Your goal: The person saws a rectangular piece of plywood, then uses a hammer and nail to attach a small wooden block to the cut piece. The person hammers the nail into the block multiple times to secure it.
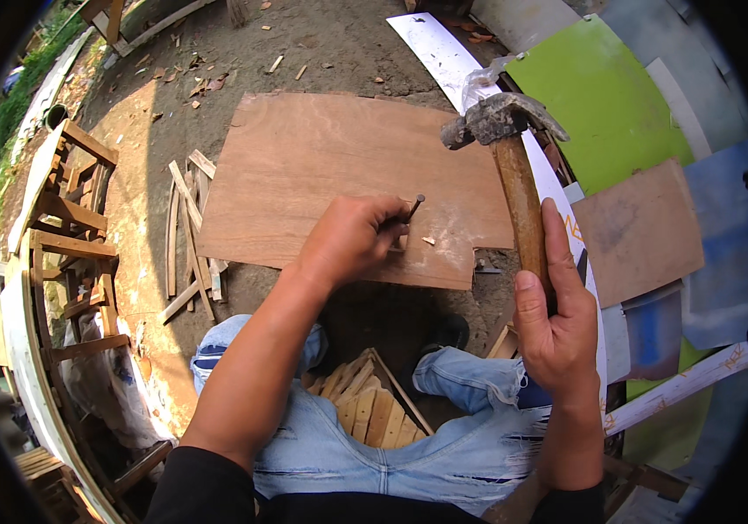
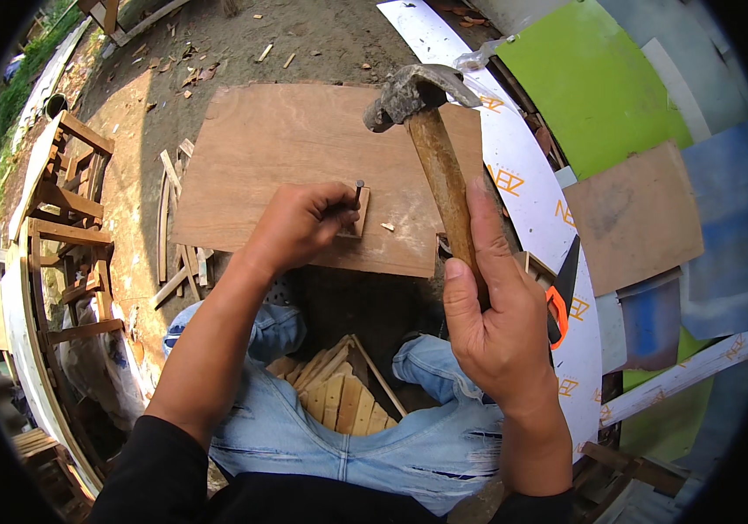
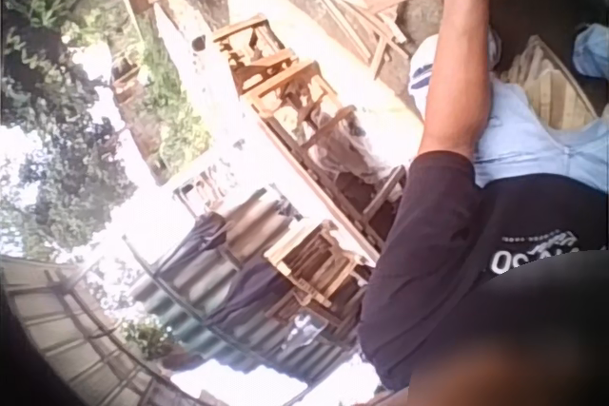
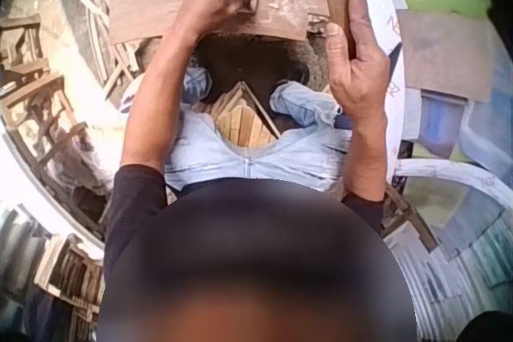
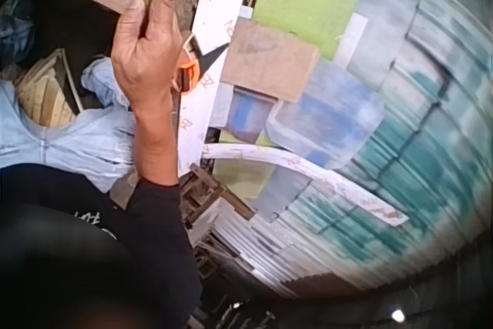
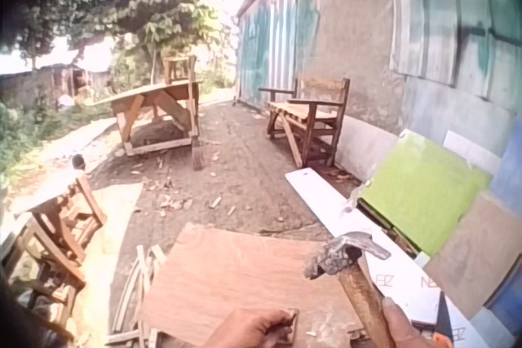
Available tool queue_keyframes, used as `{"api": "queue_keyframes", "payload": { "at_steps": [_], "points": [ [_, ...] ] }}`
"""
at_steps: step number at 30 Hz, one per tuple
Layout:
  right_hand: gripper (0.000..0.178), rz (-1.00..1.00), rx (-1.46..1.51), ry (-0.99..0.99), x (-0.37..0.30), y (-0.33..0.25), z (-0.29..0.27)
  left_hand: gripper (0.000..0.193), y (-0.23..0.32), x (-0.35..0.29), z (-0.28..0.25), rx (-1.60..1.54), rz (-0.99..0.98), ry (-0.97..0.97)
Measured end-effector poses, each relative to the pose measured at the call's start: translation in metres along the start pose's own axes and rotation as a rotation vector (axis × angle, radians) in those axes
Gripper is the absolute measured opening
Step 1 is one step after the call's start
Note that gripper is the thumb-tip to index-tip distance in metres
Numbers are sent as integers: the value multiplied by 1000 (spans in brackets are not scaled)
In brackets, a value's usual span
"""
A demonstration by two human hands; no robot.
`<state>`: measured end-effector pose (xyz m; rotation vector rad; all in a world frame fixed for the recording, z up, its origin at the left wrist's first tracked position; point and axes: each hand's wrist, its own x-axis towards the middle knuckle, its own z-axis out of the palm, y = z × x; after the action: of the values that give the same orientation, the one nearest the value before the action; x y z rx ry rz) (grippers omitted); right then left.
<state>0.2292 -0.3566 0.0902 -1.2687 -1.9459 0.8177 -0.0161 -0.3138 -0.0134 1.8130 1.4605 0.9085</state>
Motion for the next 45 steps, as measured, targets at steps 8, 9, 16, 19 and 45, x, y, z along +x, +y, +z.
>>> {"api": "queue_keyframes", "payload": {
  "at_steps": [8,9,16,19,45],
  "points": [
    [60,-184,-173,0,-9,-1,-2,15,-1,0,3,-1,-23,-32],
    [60,-192,-170,14,-9,-2,-3,15,-2,-1,3,13,-6,-9],
    [60,-188,-157,-48,-4,-3,-7,16,-4,0,5,-65,-11,-10],
    [61,-154,-215,-130,-3,-6,-7,16,-5,1,5,22,-10,-23],
    [64,-56,-198,-160,-6,-13,-6,17,-8,2,7,23,2,-22]
  ]
}}
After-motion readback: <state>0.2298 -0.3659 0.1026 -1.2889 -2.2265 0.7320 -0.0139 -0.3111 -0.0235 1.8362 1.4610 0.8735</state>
